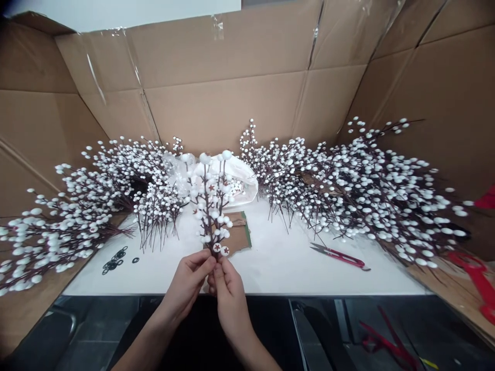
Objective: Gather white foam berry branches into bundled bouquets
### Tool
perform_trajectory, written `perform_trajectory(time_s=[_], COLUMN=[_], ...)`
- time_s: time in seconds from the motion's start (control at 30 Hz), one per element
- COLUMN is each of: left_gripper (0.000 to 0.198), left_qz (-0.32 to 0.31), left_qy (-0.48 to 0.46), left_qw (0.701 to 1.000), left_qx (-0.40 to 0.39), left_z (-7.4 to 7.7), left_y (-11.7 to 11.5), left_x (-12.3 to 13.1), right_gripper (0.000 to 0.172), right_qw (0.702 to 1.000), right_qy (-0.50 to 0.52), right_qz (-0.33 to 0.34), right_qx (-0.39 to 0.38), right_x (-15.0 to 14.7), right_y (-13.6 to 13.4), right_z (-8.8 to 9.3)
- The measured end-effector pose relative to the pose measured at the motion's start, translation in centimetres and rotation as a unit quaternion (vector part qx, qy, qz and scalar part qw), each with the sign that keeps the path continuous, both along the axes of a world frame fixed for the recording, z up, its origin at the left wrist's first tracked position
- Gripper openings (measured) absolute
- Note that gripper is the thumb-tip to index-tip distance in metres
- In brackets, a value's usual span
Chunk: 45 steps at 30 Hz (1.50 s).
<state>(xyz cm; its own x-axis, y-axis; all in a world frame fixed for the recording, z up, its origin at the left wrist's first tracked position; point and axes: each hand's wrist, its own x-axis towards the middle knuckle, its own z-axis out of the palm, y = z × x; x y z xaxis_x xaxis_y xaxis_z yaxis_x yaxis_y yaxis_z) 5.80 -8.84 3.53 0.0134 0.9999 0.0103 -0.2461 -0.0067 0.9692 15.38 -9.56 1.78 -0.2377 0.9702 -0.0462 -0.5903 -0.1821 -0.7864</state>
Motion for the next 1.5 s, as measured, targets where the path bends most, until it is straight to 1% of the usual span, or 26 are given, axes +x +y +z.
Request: perform_trajectory(time_s=[0.07, 0.13, 0.17, 0.2, 0.23, 0.27, 0.3, 0.37, 0.4, 0.43, 0.47, 0.53, 0.6, 0.83, 0.97, 1.1, 1.27, 1.4, 1.5], left_gripper=[0.024, 0.032, 0.034, 0.035, 0.035, 0.034, 0.033, 0.033, 0.034, 0.033, 0.032, 0.028, 0.027, 0.031, 0.027, 0.021, 0.023, 0.024, 0.024], left_qz=[0.001, 0.031, 0.067, 0.111, 0.163, 0.206, 0.254, 0.336, 0.347, 0.34, 0.329, 0.311, 0.303, 0.272, 0.252, 0.248, 0.267, 0.288, 0.295], left_qy=[0.047, 0.129, 0.188, 0.256, 0.336, 0.424, 0.503, 0.616, 0.654, 0.685, 0.694, 0.701, 0.698, 0.676, 0.662, 0.638, 0.575, 0.505, 0.442], left_qw=[0.999, 0.99, 0.978, 0.956, 0.921, 0.874, 0.817, 0.706, 0.668, 0.643, 0.64, 0.642, 0.649, 0.685, 0.706, 0.729, 0.773, 0.813, 0.847], left_qx=[0.012, 0.037, 0.058, 0.088, 0.108, 0.119, 0.12, 0.097, 0.074, 0.04, 0.024, -0.004, -0.015, 0.0, 0.005, -0.002, -0.019, -0.03, -0.021], left_z=[0.3, 0.9, 1.2, 1.5, 1.8, 2.0, 2.2, 2.3, 2.2, 2.1, 1.9, 1.5, 1.1, 0.3, 0.0, -0.1, 0.5, 1.2, 1.3], left_y=[0.3, 1.0, 1.4, 1.8, 2.2, 2.7, 3.1, 3.7, 4.0, 4.2, 4.4, 4.8, 5.1, 5.9, 6.6, 6.9, 6.1, 4.8, 3.5], left_x=[-0.7, -2.4, -3.5, -4.8, -6.3, -7.9, -9.5, -12.5, -13.9, -15.1, -16.0, -17.4, -17.9, -16.9, -16.8, -16.8, -16.4, -16.2, -15.9], right_gripper=[0.022, 0.026, 0.028, 0.028, 0.028, 0.027, 0.026, 0.026, 0.026, 0.026, 0.026, 0.026, 0.026, 0.022, 0.022, 0.023, 0.024, 0.024, 0.024], right_qw=[0.999, 0.998, 0.996, 0.993, 0.99, 0.986, 0.982, 0.976, 0.975, 0.975, 0.977, 0.981, 0.985, 0.988, 0.99, 0.992, 0.994, 0.994, 0.993], right_qy=[0.021, 0.047, 0.066, 0.086, 0.105, 0.124, 0.141, 0.166, 0.173, 0.175, 0.173, 0.162, 0.153, 0.151, 0.139, 0.122, 0.107, 0.11, 0.112], right_qz=[0.0, 0.014, 0.03, 0.051, 0.073, 0.094, 0.112, 0.132, 0.132, 0.13, 0.125, 0.106, 0.084, 0.022, 0.011, 0.011, 0.003, 0.0, -0.002], right_qx=[-0.025, -0.045, -0.053, -0.058, -0.062, -0.063, -0.061, -0.051, -0.044, -0.036, -0.029, -0.017, -0.006, 0.015, 0.027, 0.026, 0.022, 0.025, 0.024], right_x=[0.2, 0.8, 1.2, 1.6, 2.1, 2.5, 2.8, 3.3, 3.4, 3.5, 3.5, 3.4, 3.5, 4.9, 5.2, 5.0, 4.8, 4.9, 4.9], right_y=[0.4, 0.9, 1.2, 1.4, 1.6, 1.8, 1.9, 1.9, 1.8, 1.8, 1.8, 1.9, 2.3, 4.1, 4.8, 4.8, 5.0, 5.2, 5.2], right_z=[0.3, 0.7, 0.9, 1.2, 1.4, 1.5, 1.7, 1.8, 1.8, 1.7, 1.6, 1.4, 1.1, -0.3, -1.0, -1.1, -1.2, -1.3, -1.3])
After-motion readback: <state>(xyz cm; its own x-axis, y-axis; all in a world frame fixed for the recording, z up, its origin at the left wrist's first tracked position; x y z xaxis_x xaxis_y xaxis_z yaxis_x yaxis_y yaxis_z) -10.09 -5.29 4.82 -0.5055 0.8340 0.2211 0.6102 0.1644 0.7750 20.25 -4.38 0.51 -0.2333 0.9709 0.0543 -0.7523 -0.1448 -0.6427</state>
